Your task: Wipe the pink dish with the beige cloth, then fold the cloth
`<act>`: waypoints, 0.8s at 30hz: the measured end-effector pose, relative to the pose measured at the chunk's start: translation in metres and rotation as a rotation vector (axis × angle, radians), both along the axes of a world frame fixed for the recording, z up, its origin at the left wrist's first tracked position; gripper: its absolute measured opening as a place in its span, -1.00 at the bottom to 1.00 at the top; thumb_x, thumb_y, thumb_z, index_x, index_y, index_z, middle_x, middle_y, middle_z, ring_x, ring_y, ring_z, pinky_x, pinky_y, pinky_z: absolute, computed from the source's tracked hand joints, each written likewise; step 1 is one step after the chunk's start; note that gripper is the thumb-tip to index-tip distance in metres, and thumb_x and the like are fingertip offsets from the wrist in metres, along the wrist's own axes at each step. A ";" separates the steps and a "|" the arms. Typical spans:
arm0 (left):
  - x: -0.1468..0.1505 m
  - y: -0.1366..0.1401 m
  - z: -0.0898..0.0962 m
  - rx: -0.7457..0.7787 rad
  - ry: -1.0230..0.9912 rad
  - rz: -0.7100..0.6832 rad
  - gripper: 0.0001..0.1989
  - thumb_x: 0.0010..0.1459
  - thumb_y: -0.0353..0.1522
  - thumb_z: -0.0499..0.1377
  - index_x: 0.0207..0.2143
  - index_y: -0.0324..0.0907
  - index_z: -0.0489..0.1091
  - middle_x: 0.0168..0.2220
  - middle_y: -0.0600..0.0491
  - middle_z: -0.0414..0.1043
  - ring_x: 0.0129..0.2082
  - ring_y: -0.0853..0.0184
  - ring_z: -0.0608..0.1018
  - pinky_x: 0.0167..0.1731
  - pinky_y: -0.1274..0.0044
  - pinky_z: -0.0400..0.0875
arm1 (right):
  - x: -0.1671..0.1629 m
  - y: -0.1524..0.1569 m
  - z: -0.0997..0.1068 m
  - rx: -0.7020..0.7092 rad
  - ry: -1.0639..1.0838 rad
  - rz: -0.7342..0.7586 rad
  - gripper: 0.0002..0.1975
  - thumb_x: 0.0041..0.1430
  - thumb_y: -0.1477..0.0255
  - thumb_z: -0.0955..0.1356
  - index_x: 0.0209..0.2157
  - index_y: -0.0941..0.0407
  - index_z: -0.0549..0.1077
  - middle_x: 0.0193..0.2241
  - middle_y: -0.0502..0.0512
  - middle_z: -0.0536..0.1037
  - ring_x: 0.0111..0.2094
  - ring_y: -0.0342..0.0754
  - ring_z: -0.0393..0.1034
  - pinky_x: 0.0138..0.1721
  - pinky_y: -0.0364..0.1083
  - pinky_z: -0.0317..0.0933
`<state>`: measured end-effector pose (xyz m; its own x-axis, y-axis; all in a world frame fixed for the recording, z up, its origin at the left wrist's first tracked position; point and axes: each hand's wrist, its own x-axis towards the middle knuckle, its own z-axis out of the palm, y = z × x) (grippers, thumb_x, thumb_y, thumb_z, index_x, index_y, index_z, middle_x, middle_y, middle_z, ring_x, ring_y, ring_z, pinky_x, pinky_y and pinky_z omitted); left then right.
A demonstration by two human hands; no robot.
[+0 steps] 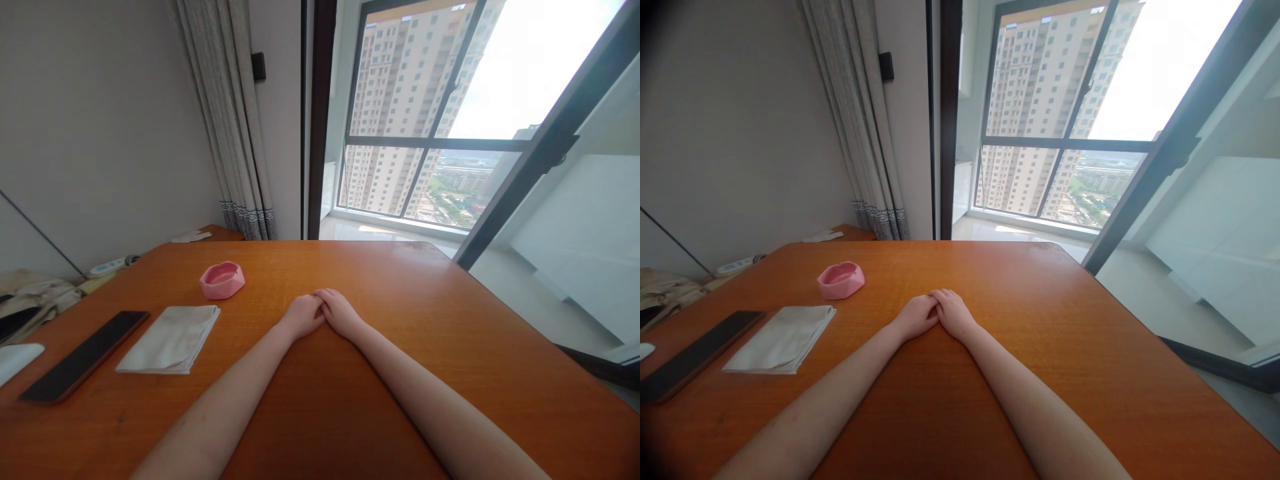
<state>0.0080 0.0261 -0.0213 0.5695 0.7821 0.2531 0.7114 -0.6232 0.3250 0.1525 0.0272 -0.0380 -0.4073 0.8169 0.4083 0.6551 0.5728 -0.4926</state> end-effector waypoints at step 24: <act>0.000 0.000 -0.001 0.018 -0.017 -0.008 -0.75 0.06 -0.40 0.03 -0.20 -0.21 0.37 -0.20 -0.07 0.49 -0.21 0.20 0.52 -0.21 0.46 0.38 | 0.000 -0.001 0.002 0.014 0.005 0.004 -0.66 0.12 0.61 0.17 -0.09 0.16 0.39 -0.15 0.15 0.48 -0.09 -0.06 0.31 0.00 -0.07 0.16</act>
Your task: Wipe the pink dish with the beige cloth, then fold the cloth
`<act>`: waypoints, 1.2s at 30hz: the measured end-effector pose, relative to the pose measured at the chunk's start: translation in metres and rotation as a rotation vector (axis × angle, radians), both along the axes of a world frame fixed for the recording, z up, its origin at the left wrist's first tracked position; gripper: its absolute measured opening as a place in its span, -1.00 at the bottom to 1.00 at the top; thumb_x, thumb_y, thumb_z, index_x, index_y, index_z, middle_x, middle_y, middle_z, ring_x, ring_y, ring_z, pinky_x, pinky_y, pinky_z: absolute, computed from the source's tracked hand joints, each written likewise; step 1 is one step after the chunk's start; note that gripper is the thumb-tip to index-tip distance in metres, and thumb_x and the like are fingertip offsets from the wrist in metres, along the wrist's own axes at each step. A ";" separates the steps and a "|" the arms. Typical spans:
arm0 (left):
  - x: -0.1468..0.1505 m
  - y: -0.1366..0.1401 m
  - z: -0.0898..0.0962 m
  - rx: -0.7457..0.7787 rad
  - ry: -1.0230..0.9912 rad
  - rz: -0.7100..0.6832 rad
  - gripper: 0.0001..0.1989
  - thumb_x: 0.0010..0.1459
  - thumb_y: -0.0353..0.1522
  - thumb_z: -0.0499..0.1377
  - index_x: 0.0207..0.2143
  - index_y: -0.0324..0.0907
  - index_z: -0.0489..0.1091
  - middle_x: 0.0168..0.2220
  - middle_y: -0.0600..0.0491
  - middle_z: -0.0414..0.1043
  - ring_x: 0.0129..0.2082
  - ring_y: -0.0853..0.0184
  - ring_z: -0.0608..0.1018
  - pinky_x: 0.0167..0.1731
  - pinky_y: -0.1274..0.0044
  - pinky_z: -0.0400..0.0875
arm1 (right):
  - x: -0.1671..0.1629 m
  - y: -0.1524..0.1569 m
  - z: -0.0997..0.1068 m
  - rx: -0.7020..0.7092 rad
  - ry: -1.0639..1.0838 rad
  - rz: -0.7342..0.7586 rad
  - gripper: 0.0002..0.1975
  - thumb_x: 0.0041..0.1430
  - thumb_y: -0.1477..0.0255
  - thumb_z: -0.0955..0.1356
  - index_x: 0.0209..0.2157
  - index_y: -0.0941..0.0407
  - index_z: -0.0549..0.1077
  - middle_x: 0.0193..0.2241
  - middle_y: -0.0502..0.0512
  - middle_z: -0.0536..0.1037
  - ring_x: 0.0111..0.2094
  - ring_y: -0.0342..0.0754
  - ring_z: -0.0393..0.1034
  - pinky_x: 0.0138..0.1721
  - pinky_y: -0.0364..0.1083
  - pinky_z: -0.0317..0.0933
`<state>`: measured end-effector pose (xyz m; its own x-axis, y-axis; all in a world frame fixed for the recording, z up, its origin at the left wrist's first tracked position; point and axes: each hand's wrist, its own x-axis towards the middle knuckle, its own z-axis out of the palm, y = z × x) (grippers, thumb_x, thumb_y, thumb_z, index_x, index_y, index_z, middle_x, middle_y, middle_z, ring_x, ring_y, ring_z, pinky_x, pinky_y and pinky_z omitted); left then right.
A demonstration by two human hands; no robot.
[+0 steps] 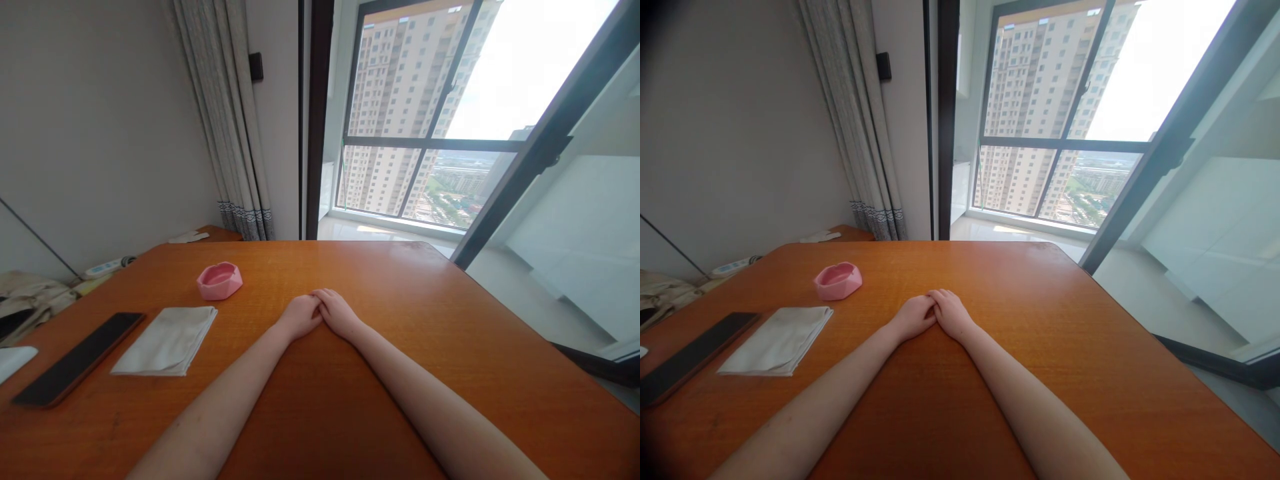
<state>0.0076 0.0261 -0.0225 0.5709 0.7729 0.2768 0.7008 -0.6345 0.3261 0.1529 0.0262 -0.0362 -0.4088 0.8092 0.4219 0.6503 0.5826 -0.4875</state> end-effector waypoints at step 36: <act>-0.101 0.016 0.036 0.535 -0.033 0.516 -0.71 0.14 -0.38 -0.03 -0.09 -0.22 0.29 -0.10 -0.12 0.35 -0.06 0.13 0.36 -0.03 0.29 0.17 | 0.005 0.001 0.002 -0.077 0.146 -0.017 -0.76 0.12 0.48 0.26 -0.14 0.10 0.36 -0.25 0.08 0.48 -0.18 -0.05 0.34 -0.07 -0.02 0.20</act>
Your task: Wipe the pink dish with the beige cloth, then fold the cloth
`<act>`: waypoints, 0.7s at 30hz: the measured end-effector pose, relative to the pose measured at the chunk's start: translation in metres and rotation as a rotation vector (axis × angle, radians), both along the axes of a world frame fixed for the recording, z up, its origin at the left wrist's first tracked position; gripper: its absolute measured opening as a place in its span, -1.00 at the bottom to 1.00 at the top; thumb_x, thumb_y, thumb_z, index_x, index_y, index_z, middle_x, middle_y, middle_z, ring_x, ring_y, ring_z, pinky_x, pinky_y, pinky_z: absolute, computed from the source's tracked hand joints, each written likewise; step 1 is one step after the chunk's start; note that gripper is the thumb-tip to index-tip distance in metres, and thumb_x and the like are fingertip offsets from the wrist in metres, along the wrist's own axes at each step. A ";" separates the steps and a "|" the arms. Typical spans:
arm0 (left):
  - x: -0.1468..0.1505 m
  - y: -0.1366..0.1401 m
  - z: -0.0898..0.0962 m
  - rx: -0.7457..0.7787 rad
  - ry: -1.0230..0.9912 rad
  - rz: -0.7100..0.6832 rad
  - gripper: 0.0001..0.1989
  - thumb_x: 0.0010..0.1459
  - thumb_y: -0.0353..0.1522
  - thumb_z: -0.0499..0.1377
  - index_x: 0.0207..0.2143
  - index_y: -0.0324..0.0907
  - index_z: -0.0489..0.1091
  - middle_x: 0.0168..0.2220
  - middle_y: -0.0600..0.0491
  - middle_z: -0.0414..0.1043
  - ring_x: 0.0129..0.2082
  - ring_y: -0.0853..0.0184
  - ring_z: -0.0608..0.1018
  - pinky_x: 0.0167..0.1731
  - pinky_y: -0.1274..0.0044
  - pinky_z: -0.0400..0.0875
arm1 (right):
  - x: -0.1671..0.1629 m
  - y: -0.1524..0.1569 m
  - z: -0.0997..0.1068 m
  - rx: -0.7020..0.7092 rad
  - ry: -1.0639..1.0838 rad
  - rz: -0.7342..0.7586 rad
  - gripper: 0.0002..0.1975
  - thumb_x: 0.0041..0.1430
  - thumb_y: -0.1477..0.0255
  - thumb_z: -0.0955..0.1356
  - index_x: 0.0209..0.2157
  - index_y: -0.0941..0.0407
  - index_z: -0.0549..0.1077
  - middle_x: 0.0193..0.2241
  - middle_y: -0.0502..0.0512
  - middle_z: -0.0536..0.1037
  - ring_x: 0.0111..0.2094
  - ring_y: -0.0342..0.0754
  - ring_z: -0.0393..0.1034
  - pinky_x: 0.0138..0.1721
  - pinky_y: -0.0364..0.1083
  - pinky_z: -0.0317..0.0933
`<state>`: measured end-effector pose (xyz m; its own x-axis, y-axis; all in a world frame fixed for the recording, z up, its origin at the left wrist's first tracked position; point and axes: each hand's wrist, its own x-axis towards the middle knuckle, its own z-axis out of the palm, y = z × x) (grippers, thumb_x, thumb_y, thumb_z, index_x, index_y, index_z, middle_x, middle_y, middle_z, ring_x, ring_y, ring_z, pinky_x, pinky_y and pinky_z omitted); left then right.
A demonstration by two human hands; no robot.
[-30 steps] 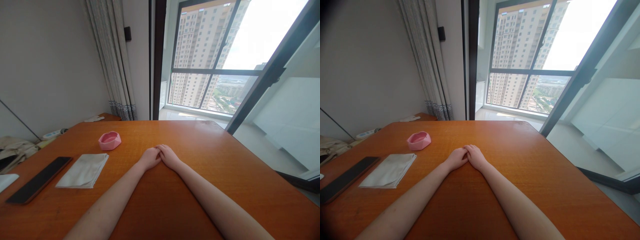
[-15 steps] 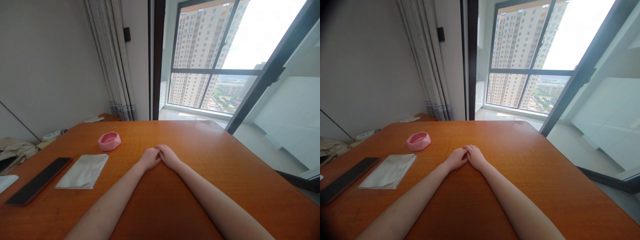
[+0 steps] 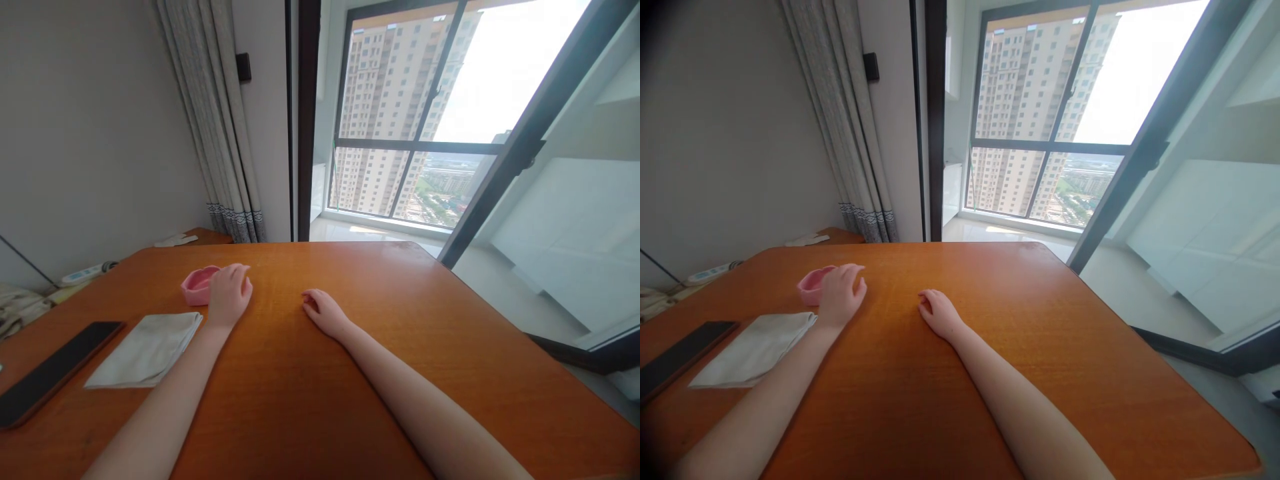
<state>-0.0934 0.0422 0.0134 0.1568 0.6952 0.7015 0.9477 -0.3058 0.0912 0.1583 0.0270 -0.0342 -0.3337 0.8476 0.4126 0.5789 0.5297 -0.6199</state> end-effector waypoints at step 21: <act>-0.065 0.006 -0.015 -0.201 -0.028 0.153 -0.73 0.11 -0.22 0.02 -0.37 -0.24 0.35 -0.30 -0.14 0.41 -0.21 0.09 0.39 -0.09 0.30 0.26 | -0.001 0.003 -0.004 -0.060 0.154 -0.023 -0.69 0.20 0.35 0.21 -0.02 0.09 0.29 -0.23 0.10 0.44 -0.20 -0.06 0.34 -0.05 0.00 0.20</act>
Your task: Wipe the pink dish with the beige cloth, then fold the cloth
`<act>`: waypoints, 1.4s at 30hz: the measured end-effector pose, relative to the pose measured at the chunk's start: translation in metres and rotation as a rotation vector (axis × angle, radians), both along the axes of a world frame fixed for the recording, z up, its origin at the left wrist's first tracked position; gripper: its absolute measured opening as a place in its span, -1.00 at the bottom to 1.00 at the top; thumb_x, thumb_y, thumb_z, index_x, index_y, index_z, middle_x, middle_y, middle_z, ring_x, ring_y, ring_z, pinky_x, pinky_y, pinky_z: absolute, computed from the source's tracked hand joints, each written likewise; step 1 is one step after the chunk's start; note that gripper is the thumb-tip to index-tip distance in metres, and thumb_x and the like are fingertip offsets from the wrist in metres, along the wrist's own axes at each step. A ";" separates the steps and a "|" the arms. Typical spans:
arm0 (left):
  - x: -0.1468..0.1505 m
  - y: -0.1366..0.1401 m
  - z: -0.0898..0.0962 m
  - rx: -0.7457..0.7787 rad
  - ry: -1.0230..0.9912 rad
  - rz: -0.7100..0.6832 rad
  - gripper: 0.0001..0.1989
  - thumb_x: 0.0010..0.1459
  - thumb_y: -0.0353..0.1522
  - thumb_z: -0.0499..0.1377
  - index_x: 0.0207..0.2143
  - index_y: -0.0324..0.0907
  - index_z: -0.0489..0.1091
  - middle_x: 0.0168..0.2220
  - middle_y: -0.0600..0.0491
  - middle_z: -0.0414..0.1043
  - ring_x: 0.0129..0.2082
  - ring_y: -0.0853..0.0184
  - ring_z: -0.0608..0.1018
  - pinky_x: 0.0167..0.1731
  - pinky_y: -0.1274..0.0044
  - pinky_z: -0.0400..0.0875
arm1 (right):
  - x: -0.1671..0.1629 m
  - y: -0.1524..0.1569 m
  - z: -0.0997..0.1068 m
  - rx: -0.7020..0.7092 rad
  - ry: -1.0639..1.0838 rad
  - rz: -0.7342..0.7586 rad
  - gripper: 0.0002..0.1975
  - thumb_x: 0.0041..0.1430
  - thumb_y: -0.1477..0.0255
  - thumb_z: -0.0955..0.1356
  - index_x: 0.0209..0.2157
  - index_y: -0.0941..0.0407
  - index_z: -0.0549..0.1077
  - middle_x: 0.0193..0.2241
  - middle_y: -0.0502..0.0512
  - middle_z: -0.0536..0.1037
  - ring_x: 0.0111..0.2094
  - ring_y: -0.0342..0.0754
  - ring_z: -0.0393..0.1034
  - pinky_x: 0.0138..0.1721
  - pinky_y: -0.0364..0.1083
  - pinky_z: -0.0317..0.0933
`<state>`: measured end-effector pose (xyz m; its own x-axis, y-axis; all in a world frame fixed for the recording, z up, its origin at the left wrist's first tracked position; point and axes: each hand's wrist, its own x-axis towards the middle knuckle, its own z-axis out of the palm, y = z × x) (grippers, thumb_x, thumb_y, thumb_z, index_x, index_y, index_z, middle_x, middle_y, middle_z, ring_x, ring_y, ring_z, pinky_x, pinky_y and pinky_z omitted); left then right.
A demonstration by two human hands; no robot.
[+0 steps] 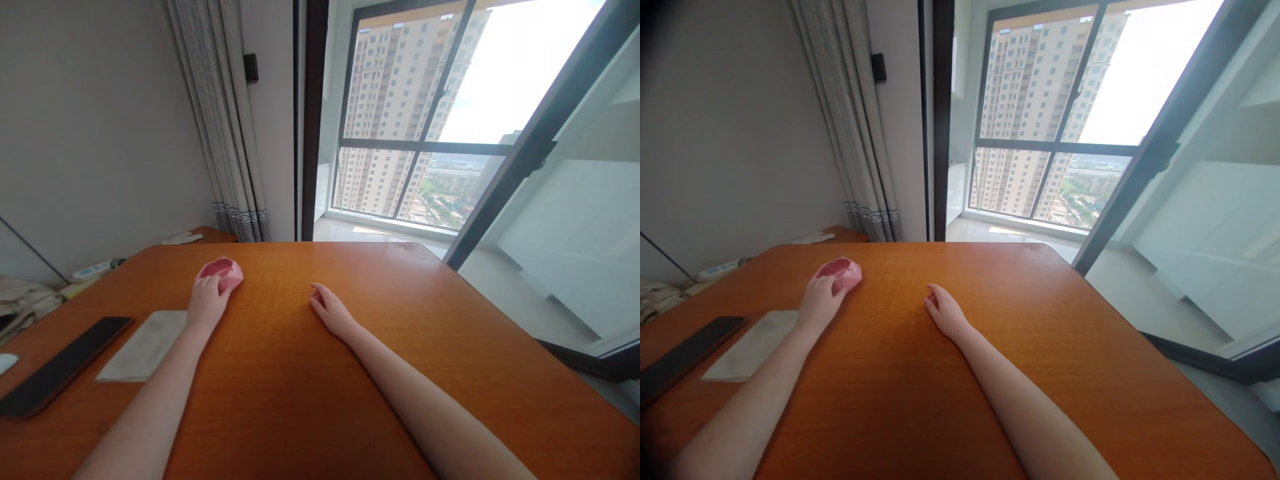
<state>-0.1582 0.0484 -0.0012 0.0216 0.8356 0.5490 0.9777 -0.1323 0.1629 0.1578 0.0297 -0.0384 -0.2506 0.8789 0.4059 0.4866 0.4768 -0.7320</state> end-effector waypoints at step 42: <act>-0.120 -0.063 -0.012 -0.299 0.028 0.402 -0.64 0.06 -0.26 -0.07 -0.14 -0.20 0.32 -0.08 -0.27 0.37 -0.15 -0.11 0.47 -0.26 0.11 0.36 | 0.002 0.006 -0.009 -0.068 0.193 -0.132 -0.55 0.18 0.30 0.21 0.10 0.09 0.22 0.07 0.20 0.32 0.08 0.01 0.21 0.11 0.07 0.09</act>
<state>-0.2778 -0.0142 -0.0137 -0.3234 0.9013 0.2883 0.9462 0.3047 0.1088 0.1599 0.0361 -0.0472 -0.0552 0.9258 0.3740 0.3896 0.3649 -0.8457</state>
